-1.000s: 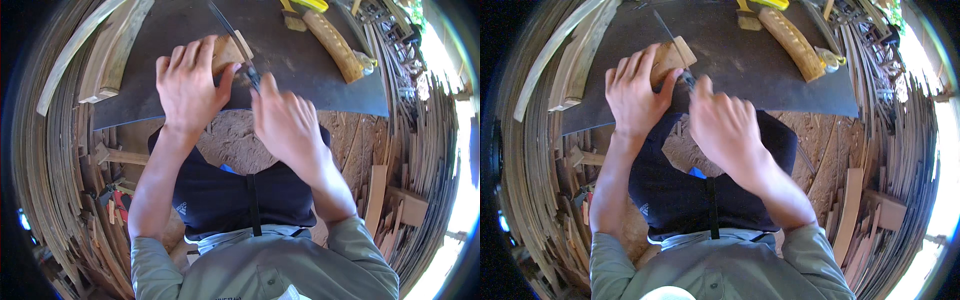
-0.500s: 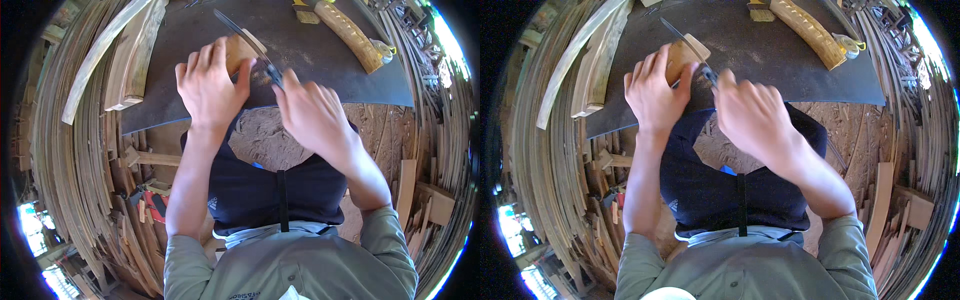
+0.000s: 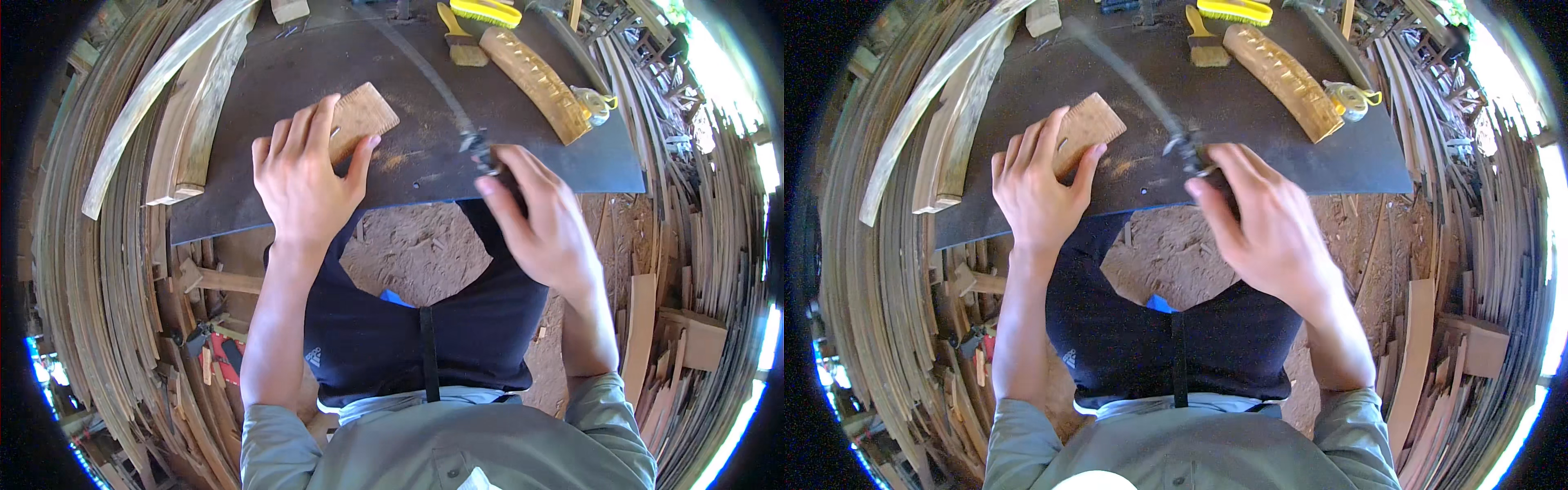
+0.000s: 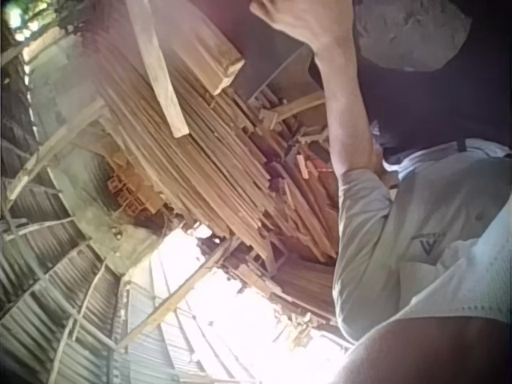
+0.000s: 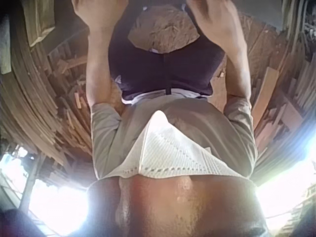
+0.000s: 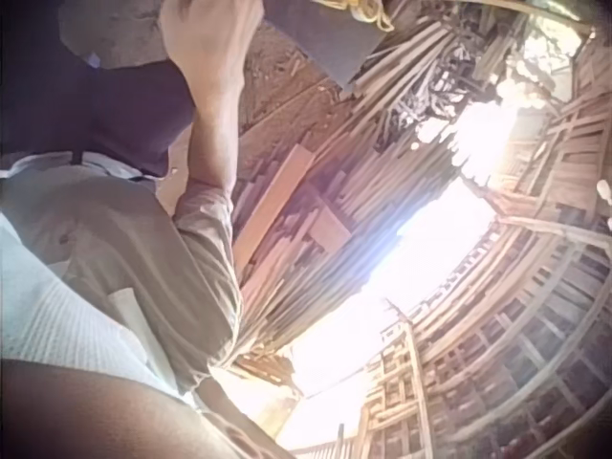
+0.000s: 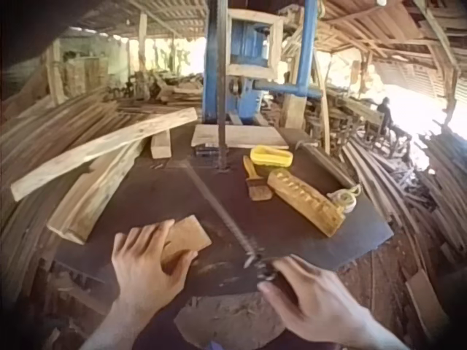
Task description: Saw a small piece of wood with a handheld saw.
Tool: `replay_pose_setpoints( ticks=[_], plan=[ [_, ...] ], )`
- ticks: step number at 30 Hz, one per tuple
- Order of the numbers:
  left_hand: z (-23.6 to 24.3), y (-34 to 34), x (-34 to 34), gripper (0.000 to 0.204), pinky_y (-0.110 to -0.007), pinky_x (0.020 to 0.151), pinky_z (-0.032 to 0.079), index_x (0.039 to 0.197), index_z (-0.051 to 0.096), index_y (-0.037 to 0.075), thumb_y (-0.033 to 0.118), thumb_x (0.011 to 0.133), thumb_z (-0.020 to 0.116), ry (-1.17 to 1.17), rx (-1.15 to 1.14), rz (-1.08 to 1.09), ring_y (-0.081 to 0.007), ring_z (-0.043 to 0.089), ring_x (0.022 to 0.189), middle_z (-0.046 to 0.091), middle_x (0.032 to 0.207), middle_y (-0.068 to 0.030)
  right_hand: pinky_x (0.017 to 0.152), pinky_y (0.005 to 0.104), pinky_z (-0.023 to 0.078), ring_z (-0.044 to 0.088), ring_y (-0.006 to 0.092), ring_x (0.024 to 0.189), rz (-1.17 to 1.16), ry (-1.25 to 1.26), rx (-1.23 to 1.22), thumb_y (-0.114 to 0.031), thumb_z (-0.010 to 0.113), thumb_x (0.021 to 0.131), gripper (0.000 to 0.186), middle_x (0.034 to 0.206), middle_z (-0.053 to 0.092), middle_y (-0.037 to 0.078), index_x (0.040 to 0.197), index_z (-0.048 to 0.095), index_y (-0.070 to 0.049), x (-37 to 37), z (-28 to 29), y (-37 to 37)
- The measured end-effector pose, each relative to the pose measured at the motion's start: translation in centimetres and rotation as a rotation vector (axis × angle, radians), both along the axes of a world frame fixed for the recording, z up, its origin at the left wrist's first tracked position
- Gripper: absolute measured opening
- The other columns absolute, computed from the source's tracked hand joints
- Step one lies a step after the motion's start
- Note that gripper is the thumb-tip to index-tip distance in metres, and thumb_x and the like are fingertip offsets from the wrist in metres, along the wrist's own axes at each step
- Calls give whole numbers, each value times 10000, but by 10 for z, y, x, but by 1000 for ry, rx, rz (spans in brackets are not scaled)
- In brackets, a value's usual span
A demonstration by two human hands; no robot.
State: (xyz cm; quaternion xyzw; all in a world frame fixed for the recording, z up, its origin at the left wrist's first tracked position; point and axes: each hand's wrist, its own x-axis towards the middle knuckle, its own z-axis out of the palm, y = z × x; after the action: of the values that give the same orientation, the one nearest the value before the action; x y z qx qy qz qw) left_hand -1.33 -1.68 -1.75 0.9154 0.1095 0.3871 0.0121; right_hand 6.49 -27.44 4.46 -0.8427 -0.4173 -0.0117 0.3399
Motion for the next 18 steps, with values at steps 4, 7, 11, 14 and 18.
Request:
replay_pose_setpoints(
  ticks=[4, 7, 11, 14, 18],
  plan=[
    [1, -1, -1, 569, -418, 858, 503, 1340, 725, 107, 436, 895, 858, 13, -14, 9, -255, 727, 1039, 771, 1183, -49, 713, 525, 532, 725, 441, 819, 79, -189, 170, -148, 747, 1024, 264, 946, 695, 241, 1195, 580, -35, 11, -12, 25],
    [0, -1, 0, 569, -417, 862, 501, 1338, 725, 111, 432, 889, 862, 2, -12, 6, -252, 725, 1047, 767, 1193, -48, 604, 539, 531, 722, 469, 692, 52, 20, 144, -194, 734, 1042, 250, 731, 697, 223, 1123, 558, -36, 16, -17, 38],
    [-2, -1, 1, 566, -410, 876, 480, 1315, 722, 95, 394, 857, 868, -13, 8, 10, -228, 704, 1024, 751, 1164, -34, 602, 523, 498, 688, 467, 674, 38, -25, -39, -236, 696, 1078, 254, 726, 676, 222, 1116, 562, -24, 14, -20, 51],
    [-4, -1, 2, 562, -407, 876, 480, 1312, 723, 97, 391, 855, 870, -27, 9, 3, -222, 706, 1021, 752, 1164, -29, 605, 545, 502, 675, 478, 660, -24, -68, -45, -230, 668, 1087, 253, 687, 657, 241, 1084, 557, -3, 10, -24, 60],
    [-6, 0, 2, 560, -403, 873, 478, 1304, 719, 102, 390, 850, 874, -31, 8, 4, -215, 704, 1016, 746, 1161, -20, 597, 573, 508, 666, 480, 629, -56, -120, -133, -210, 649, 1088, 241, 624, 623, 248, 1030, 550, 2, 6, -30, 69]
  ],
)
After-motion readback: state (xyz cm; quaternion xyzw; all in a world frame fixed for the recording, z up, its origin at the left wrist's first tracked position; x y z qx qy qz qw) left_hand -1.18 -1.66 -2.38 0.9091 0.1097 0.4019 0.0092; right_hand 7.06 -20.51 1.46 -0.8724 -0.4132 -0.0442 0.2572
